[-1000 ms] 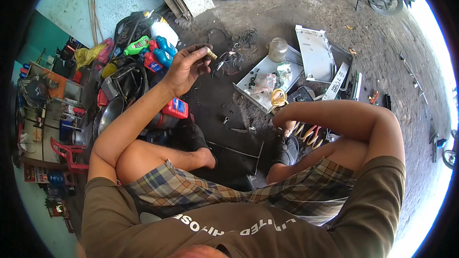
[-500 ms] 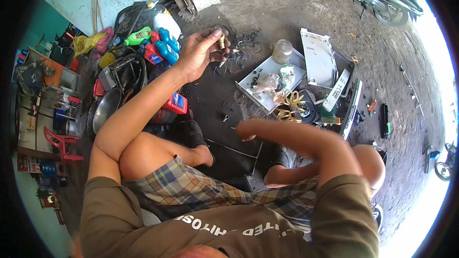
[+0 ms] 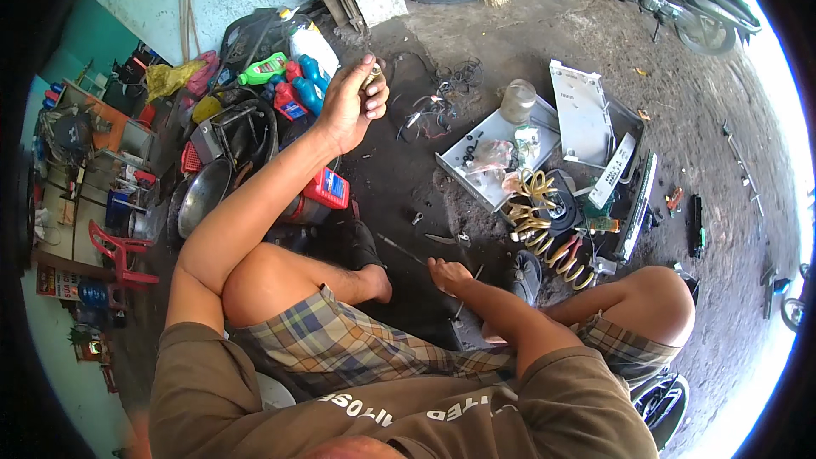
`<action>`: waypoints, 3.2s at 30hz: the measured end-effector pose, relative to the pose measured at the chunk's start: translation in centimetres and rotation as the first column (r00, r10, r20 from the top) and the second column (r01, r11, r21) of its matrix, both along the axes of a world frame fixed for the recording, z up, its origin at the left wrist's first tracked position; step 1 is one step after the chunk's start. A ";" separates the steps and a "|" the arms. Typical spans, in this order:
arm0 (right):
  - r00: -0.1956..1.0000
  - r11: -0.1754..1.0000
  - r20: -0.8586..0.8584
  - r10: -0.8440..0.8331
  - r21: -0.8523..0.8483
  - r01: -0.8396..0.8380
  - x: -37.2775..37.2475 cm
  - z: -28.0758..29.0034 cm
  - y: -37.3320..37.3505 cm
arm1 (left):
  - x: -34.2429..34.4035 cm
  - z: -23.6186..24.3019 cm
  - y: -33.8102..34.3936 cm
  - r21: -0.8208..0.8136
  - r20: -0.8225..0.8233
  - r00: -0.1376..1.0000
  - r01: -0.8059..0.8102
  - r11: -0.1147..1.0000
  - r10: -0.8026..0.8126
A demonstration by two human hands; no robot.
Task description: The person sits on the floor and uses a metal rod to manipulate a small brass fitting. They then pick up a small black ring and place it into the fitting. Finally, they pick up a larger metal component and wipe it with a cloth.
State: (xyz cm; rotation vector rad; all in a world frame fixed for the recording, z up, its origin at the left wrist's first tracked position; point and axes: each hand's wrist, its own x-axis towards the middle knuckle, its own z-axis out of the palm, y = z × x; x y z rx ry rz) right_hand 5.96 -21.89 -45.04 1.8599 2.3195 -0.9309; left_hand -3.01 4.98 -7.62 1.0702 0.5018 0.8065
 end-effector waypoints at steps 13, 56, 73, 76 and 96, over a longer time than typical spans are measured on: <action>0.836 0.784 -0.371 -0.405 0.329 0.526 10.3 24.8 13.5 | -0.5 2.9 0.6 0.022 0.215 0.954 -0.221 0.975 0.211; 0.250 0.748 -0.710 -0.658 -0.655 0.110 16.7 42.6 4.3 | 1.6 2.8 -0.2 0.253 0.242 0.889 -0.446 0.859 0.390; 0.474 0.821 -0.672 -0.569 -0.441 0.361 15.4 43.2 3.9 | 0.3 2.1 -0.4 0.594 0.018 0.828 -0.459 0.660 0.560; 0.614 0.905 -0.676 -0.407 -0.207 0.371 15.9 42.0 4.0 | 0.3 1.5 -0.3 0.600 0.019 0.846 -0.436 0.670 0.533; 0.220 0.712 -0.691 -0.688 -0.702 0.020 16.2 44.9 4.3 | 0.2 2.3 0.5 0.327 0.198 0.862 -0.507 0.798 0.467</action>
